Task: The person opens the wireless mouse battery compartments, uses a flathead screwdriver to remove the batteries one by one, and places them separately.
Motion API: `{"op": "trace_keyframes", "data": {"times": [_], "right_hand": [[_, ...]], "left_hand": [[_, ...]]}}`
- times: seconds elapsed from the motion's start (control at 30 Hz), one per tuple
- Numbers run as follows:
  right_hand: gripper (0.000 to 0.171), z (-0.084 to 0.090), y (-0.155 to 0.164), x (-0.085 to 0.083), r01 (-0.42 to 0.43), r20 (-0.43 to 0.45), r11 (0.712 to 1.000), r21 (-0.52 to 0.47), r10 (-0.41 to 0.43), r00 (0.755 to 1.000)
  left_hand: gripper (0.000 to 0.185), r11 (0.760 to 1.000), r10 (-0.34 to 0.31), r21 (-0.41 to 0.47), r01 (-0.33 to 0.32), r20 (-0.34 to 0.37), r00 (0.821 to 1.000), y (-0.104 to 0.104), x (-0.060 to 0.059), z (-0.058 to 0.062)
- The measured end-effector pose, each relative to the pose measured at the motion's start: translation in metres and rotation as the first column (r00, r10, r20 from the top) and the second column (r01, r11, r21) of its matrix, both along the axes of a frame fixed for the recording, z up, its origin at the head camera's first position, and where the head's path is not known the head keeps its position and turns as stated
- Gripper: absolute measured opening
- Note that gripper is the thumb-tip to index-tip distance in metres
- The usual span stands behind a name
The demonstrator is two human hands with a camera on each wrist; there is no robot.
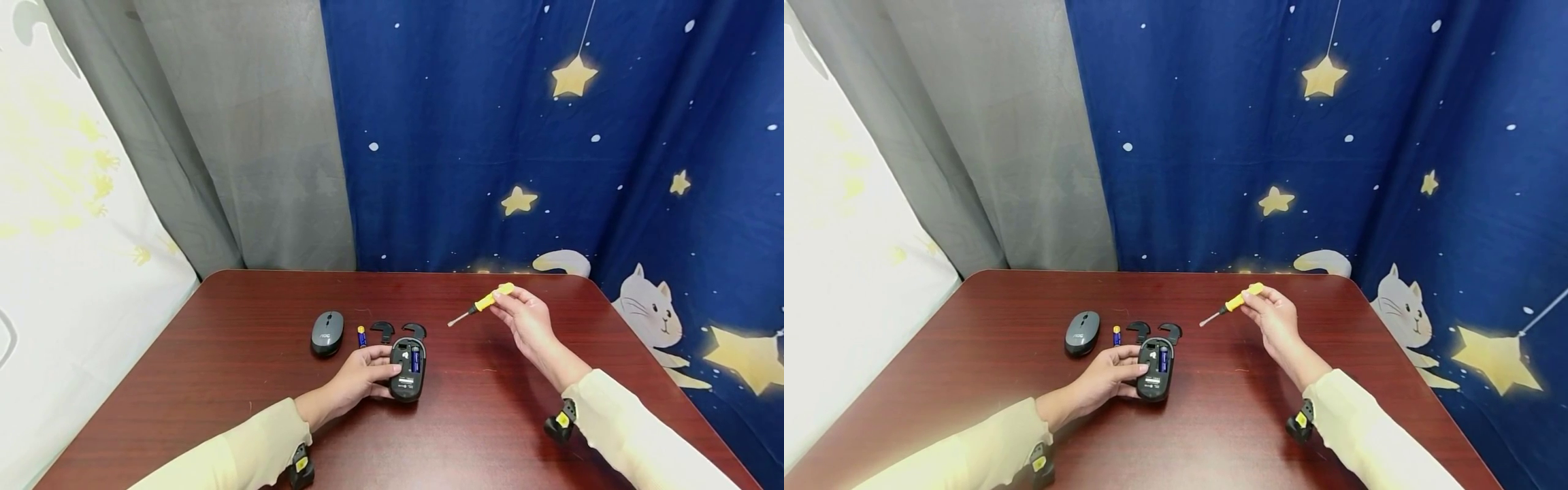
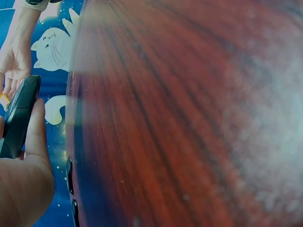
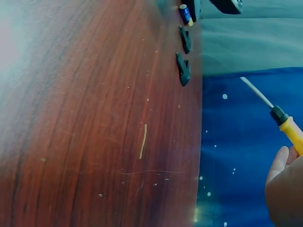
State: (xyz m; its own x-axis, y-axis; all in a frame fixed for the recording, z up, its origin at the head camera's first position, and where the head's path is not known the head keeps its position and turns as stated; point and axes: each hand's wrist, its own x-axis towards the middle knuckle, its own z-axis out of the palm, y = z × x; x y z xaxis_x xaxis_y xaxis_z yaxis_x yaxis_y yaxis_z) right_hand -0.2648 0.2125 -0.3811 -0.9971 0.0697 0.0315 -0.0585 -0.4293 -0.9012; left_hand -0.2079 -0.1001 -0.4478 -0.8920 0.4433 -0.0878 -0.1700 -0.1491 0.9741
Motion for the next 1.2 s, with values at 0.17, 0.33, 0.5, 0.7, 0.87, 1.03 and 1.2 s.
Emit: {"op": "trace_keyframes", "data": {"times": [0.17, 0.33, 0.5, 0.7, 0.87, 1.03, 1.2], "right_hand": [[0.018, 0.003, -0.001, 0.0, -0.013, 0.003, 1.0, -0.023, 0.014, 1.0], [0.019, 0.005, -0.004, 0.001, -0.023, -0.019, 0.999, -0.033, 0.022, 1.0], [0.02, 0.007, -0.01, 0.004, -0.024, -0.049, 0.999, -0.026, 0.023, 0.999], [0.022, 0.009, -0.021, 0.007, -0.025, -0.078, 1.0, -0.006, 0.025, 0.997], [0.022, 0.013, -0.03, 0.011, -0.021, -0.102, 1.0, -0.004, 0.021, 0.995], [0.02, 0.017, -0.037, 0.015, -0.021, -0.118, 1.0, -0.009, 0.02, 0.993], [0.021, 0.021, -0.045, 0.019, -0.003, -0.142, 1.0, -0.017, 0.0, 0.99]], "left_hand": [[0.049, 1.0, -0.006, -0.006, 0.006, 0.003, 1.0, 0.0, 0.0, -0.001], [0.049, 1.0, -0.004, -0.002, 0.004, 0.002, 1.0, 0.0, -0.001, -0.001], [0.048, 1.0, -0.007, 0.0, 0.007, 0.0, 1.0, 0.0, -0.001, -0.002], [0.048, 1.0, -0.001, 0.0, 0.001, 0.005, 1.0, 0.0, -0.001, -0.001], [0.049, 1.0, 0.002, 0.007, -0.002, 0.006, 1.0, 0.001, -0.001, 0.0], [0.048, 1.0, 0.001, 0.01, -0.001, 0.005, 1.0, 0.002, -0.001, -0.001], [0.048, 1.0, 0.005, 0.012, -0.005, 0.009, 1.0, 0.003, -0.001, -0.001]]}}
